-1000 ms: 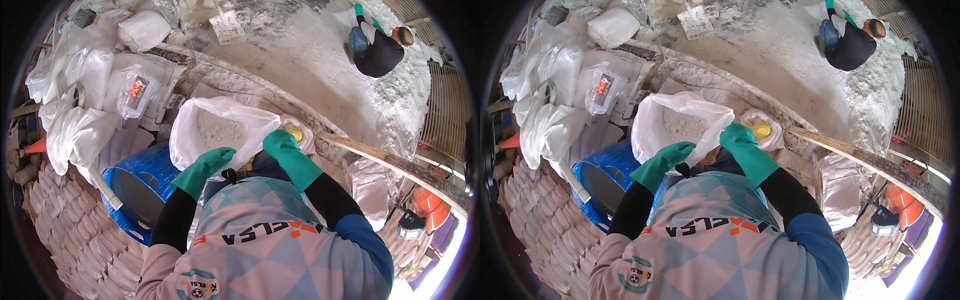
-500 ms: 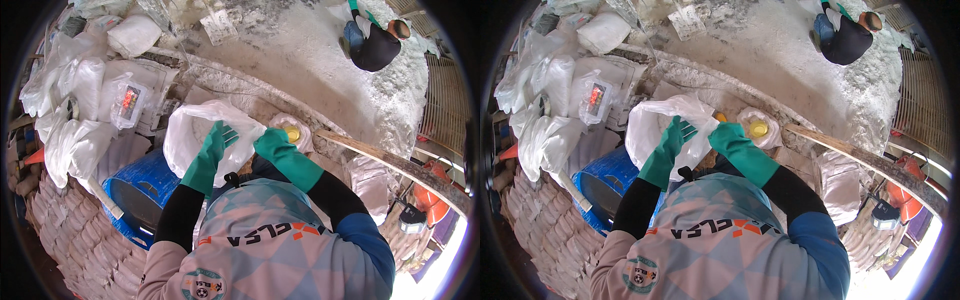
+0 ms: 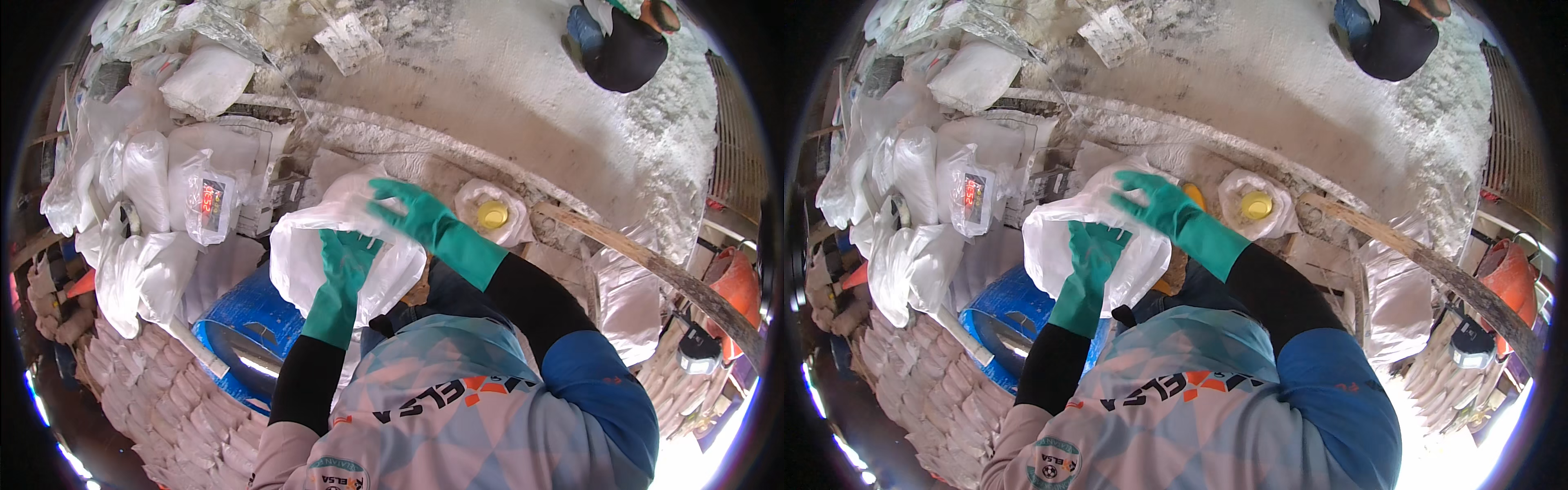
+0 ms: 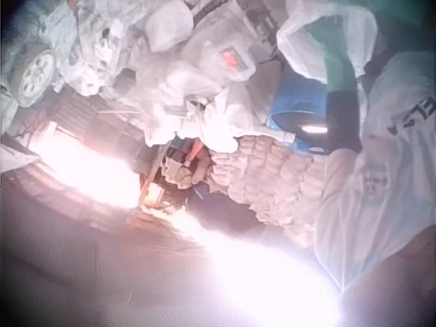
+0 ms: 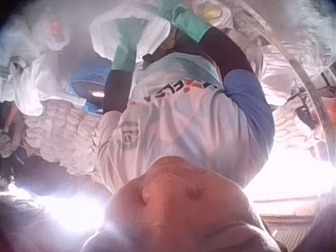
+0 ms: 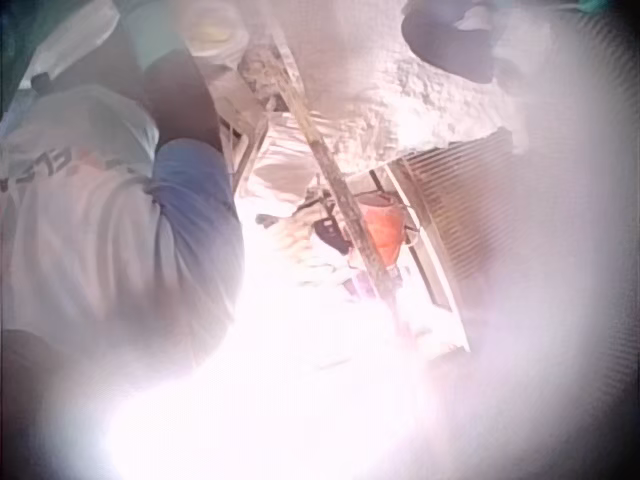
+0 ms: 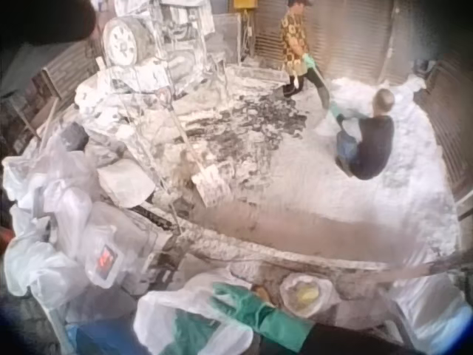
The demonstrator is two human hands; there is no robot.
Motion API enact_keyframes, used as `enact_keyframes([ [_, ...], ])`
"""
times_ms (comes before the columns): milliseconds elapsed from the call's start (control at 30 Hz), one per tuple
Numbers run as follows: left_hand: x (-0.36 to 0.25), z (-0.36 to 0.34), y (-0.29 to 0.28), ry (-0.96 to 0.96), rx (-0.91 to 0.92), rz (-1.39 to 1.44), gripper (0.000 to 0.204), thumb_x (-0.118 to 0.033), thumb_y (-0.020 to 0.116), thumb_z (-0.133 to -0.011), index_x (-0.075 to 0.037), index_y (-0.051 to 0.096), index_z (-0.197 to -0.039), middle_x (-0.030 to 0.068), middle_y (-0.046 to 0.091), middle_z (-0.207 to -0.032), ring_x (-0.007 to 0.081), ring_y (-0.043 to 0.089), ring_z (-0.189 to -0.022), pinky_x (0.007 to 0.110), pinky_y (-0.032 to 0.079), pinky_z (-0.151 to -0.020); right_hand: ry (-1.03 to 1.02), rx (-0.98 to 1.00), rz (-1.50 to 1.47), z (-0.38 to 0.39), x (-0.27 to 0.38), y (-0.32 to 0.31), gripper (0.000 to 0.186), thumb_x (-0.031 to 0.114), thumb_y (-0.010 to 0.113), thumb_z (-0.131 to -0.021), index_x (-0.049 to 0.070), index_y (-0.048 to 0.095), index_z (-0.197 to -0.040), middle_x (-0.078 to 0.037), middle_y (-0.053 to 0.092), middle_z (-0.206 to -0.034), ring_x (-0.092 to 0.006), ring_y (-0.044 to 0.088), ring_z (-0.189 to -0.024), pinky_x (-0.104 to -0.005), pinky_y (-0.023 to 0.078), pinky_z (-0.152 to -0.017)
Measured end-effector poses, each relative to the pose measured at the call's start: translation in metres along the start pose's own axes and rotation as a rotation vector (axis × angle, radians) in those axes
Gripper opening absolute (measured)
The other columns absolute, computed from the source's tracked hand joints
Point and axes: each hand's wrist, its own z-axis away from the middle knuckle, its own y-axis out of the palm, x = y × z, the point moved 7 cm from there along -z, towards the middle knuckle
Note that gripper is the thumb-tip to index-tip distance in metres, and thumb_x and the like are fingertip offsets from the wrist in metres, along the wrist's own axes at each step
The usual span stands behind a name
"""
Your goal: The person scoops white powder from a large pile on the floor into a white sack using a yellow scoop. They then place the filled sack onto a digital scale to weigh it. The person adjusts the sack and the scoop during the process. Other workers are visible in the background performing similar tasks.
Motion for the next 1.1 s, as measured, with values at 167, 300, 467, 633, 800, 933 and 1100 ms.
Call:
enact_keyframes([
  [167,0.002,0.024,-0.011,-0.118,0.085,-0.014,0.075,-0.065,0.059,-0.101,-0.015,0.047,-0.155,0.01,0.059,-0.145,0.0312,0.059,-0.133,0.052,0.049,-0.112,-0.613,0.236,-0.049,0.028,0.097,0.02,0.034,0.026,0.081,-0.093,0.01,0.072,-0.122,-0.009,0.072,-0.109,-0.0315,0.07,-0.104,-0.0441,0.056,-0.098],
  [300,-0.001,0.042,-0.017,-0.089,0.006,0.012,0.074,-0.064,0.059,-0.101,-0.016,0.048,-0.155,0.0098,0.06,-0.145,0.0309,0.06,-0.132,0.052,0.05,-0.112,-0.645,0.202,-0.19,0.034,0.114,-0.004,0.027,0.016,0.084,-0.088,0.008,0.074,-0.111,-0.008,0.073,-0.102,-0.0292,0.072,-0.099,-0.0435,0.057,-0.097],
  [467,-0.003,0.048,-0.026,-0.041,-0.056,0.038,0.073,-0.063,0.06,-0.101,-0.016,0.048,-0.155,0.0096,0.06,-0.144,0.0305,0.06,-0.132,0.051,0.05,-0.112,-0.385,-0.188,0.005,0.002,0.082,-0.086,0.027,0.013,0.085,-0.087,0.008,0.073,-0.111,-0.009,0.074,-0.1,-0.0281,0.072,-0.092,-0.0408,0.059,-0.085],
  [633,0.0,0.037,-0.041,0.037,-0.117,0.063,0.071,-0.062,0.061,-0.101,-0.017,0.048,-0.154,0.0093,0.061,-0.144,0.03,0.061,-0.131,0.051,0.051,-0.112,-0.024,-0.175,0.092,-0.033,-0.004,-0.088,0.026,0.014,0.078,-0.095,0.008,0.072,-0.12,-0.009,0.075,-0.108,-0.0216,0.072,-0.099,-0.0347,0.057,-0.089],
  [800,0.016,0.014,-0.06,0.167,-0.115,0.033,0.07,-0.061,0.062,-0.1,-0.018,0.049,-0.154,0.009,0.062,-0.144,0.0296,0.062,-0.131,0.05,0.052,-0.112,0.641,0.278,-0.487,-0.044,-0.066,-0.039,0.028,0.017,0.073,-0.102,0.007,0.068,-0.128,-0.007,0.076,-0.115,-0.0146,0.071,-0.106,-0.0284,0.054,-0.096],
  [933,0.013,-0.007,-0.061,0.337,0.011,-0.364,0.067,-0.056,0.064,-0.1,-0.02,0.049,-0.154,0.0087,0.06,-0.147,0.0303,0.062,-0.131,0.051,0.053,-0.112,0.703,0.59,-0.397,-0.047,-0.114,0.009,0.048,0.026,0.084,-0.091,0.006,0.067,-0.132,-0.009,0.076,-0.115,-0.0169,0.07,-0.104,-0.0298,0.055,-0.096],
  [1100,0.022,-0.017,-0.03,0.114,0.046,0.036,0.063,-0.045,0.073,-0.098,-0.016,0.054,-0.15,0.0084,0.064,-0.141,0.0304,0.064,-0.127,0.046,0.054,-0.108,0.551,0.755,-0.048,-0.05,-0.124,0.043,0.09,0.053,0.097,-0.071,0.003,0.064,-0.139,-0.02,0.074,-0.119,-0.0236,0.071,-0.108,-0.0368,0.058,-0.092],
])
